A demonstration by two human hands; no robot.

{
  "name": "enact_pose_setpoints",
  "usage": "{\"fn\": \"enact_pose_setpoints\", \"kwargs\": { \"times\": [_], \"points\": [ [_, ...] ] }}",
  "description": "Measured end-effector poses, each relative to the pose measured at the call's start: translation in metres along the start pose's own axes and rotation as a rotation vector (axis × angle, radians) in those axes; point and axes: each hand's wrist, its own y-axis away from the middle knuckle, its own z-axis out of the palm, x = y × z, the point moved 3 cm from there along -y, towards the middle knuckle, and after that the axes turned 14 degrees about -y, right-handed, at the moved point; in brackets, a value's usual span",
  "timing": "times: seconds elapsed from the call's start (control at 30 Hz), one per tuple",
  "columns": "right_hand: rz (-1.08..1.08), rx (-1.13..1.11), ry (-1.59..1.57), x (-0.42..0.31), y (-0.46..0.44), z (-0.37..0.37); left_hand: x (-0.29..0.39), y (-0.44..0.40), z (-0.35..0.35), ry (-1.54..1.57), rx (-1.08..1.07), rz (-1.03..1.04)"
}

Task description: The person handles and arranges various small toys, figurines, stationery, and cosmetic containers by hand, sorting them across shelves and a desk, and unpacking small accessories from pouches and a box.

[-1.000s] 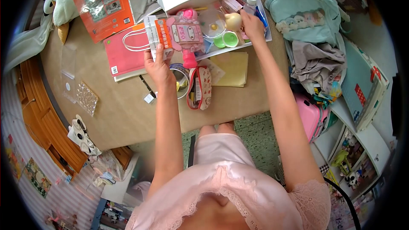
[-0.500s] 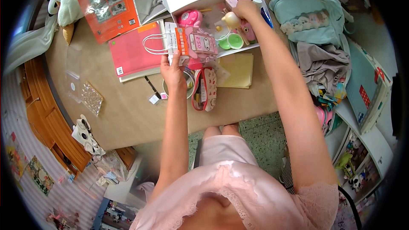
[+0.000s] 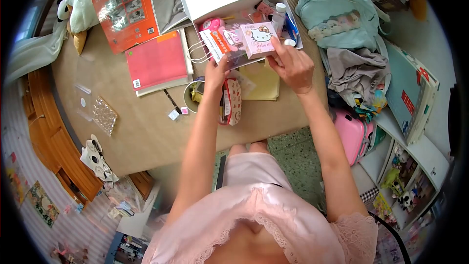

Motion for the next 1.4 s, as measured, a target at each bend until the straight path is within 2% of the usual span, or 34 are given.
{"fn": "enact_pose_setpoints", "kwargs": {
  "times": [0.07, 0.1, 0.17, 0.23, 0.4, 0.5, 0.57, 0.6, 0.67, 0.7, 0.77, 0.9, 1.03, 1.13, 1.33, 1.4],
  "points": [
    [-0.006, 0.013, -0.007, -0.008, 0.003, -0.01, 0.005, 0.027, 0.003, 0.023, 0.25, -0.099],
    [-0.012, 0.017, -0.019, -0.013, 0.003, -0.016, 0.014, 0.041, 0.009, 0.043, 0.184, -0.07],
    [0.002, -0.001, -0.017, -0.03, 0.003, -0.027, 0.034, 0.067, 0.03, 0.339, -0.239, 0.014],
    [-0.043, -0.02, -0.048, -0.047, 0.006, -0.035, 0.06, 0.094, 0.049, 0.678, -0.456, 0.107],
    [-0.078, 0.047, -0.091, -0.086, 0.004, -0.085, 0.081, 0.129, 0.046, 0.725, -0.744, 0.218],
    [0.023, 0.094, -0.203, -0.104, 0.008, -0.112, 0.087, 0.157, 0.043, 0.796, -0.781, 0.198],
    [0.174, 0.11, -0.379, -0.117, 0.014, -0.132, 0.09, 0.181, 0.044, 0.785, -0.84, 0.19],
    [0.169, 0.115, -0.357, -0.128, 0.014, -0.149, 0.091, 0.193, 0.045, 0.793, -0.865, 0.186],
    [0.606, -0.139, -0.529, -0.148, 0.016, -0.174, 0.093, 0.218, 0.041, 0.736, -0.991, 0.248],
    [0.61, -0.128, -0.516, -0.155, 0.02, -0.181, 0.091, 0.23, 0.041, 0.732, -1.009, 0.249],
    [0.485, -0.173, -0.369, -0.166, 0.023, -0.191, 0.087, 0.255, 0.042, 0.672, -1.072, 0.223],
    [0.445, -0.188, -0.245, -0.192, 0.035, -0.21, 0.079, 0.285, 0.039, 0.746, -1.108, 0.21],
    [0.44, -0.114, -0.291, -0.212, 0.049, -0.225, 0.071, 0.303, 0.038, 0.741, -1.189, 0.211],
    [0.422, -0.041, -0.271, -0.221, 0.061, -0.231, 0.066, 0.313, 0.037, 0.696, -1.166, 0.157],
    [0.589, -0.077, -0.403, -0.227, 0.085, -0.249, 0.059, 0.336, 0.042, 0.566, -1.221, 0.149],
    [0.684, -0.005, -0.502, -0.229, 0.094, -0.257, 0.058, 0.344, 0.047, 0.513, -1.142, 0.111]
  ]
}}
